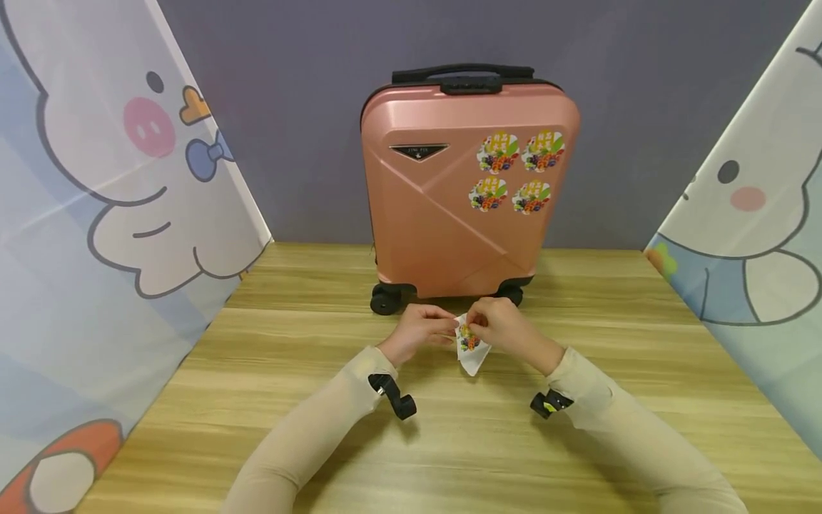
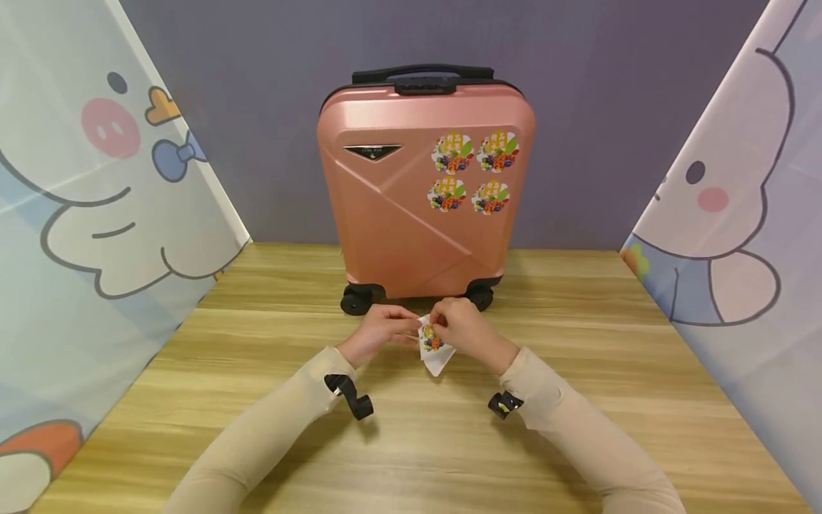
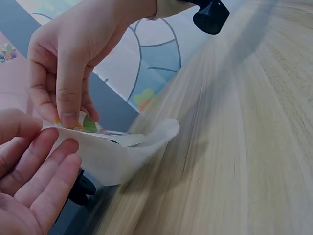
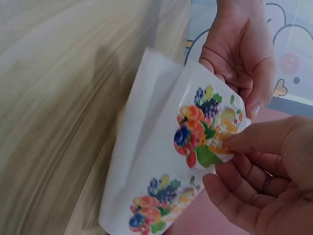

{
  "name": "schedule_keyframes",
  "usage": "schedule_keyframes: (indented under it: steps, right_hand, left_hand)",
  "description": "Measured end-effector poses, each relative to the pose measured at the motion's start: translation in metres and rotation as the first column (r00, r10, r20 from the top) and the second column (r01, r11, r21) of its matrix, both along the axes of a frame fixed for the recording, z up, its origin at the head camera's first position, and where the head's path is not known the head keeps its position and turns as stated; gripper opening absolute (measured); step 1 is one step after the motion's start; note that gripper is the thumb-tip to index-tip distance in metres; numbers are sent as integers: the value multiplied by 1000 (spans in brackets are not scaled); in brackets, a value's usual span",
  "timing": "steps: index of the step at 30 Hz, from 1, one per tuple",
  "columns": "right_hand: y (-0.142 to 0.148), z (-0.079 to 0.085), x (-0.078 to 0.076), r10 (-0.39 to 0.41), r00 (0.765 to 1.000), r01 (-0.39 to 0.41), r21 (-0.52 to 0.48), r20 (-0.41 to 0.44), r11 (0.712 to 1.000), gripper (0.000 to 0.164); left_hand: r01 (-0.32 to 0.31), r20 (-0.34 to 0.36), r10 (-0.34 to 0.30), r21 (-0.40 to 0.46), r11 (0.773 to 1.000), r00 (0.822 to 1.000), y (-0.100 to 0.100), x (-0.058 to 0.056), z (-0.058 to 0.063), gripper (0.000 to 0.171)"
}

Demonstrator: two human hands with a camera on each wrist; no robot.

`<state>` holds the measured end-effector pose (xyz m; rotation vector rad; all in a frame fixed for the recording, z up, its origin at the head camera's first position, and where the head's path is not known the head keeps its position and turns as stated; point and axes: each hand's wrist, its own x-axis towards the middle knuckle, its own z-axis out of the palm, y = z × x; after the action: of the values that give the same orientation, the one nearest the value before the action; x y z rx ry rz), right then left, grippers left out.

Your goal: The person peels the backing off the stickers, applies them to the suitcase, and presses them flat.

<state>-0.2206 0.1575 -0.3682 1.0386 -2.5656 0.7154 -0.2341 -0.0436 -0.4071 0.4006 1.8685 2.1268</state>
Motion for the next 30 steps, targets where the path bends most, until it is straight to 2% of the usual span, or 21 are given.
schedule_keyframes:
  steps: [8,15,21,25,30]
  right_hand:
    - [-2,0,5,-12,1000,11,-20,-16,1000,12]
    - [-4,-2,7,1,997,-5,-42,-80,999,21]
    - [-1,-3,7,5,993,-8,-24,-120,1000,21]
    - [4,0,5,64,995,-66,-15,-74,998,15]
    - [11,5,2,104,993,-103,-22,47,994,16]
  left_hand:
    - [-37,-45,36,-13,999,998,7,4,0,12]
    - [-72,4,72,8,997,997,9,6,-3,9]
    - [-59,8,59,12,998,998,7,4,-6,10]
    - [-42,5,42,-10,999,999,4,1,-7,12]
    - [-27,18,27,-28,999,999,0,-1,-7,15]
